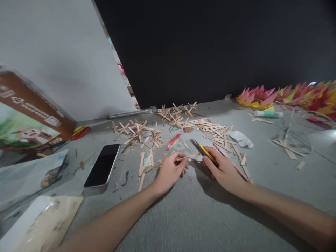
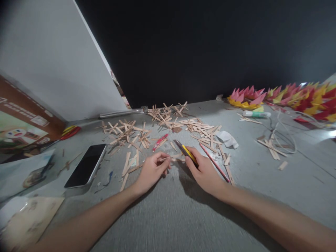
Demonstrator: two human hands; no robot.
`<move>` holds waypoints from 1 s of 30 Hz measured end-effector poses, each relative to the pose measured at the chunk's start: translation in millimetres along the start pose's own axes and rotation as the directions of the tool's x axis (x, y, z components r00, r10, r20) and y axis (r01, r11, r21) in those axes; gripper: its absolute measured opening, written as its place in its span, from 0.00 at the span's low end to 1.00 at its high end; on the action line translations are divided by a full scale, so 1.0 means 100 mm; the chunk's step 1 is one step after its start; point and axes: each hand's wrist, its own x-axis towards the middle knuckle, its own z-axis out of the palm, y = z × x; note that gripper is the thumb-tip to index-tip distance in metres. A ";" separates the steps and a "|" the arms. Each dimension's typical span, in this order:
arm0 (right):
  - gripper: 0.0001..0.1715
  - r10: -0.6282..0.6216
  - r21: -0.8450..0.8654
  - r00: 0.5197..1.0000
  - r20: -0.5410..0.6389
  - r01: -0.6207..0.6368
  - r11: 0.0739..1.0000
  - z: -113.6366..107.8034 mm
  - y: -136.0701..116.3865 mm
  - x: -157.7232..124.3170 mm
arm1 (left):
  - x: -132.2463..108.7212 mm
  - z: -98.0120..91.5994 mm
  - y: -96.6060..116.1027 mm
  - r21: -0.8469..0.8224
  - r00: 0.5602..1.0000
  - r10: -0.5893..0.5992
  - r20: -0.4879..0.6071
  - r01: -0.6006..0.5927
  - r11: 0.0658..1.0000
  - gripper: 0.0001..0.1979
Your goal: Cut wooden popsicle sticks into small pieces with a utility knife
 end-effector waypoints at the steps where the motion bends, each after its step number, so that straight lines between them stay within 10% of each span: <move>1: 0.22 0.003 -0.003 1.000 0.009 -0.003 1.000 0.00 0.00 0.01 | 0.00 0.00 0.00 0.004 1.000 0.003 -0.002 -0.003 1.000 0.16; 30: 0.26 -0.210 -0.107 0.966 0.152 0.227 0.968 -0.03 -0.05 -0.02 | 0.05 0.03 -0.09 -0.265 0.980 0.091 -0.179 -0.137 0.955 0.19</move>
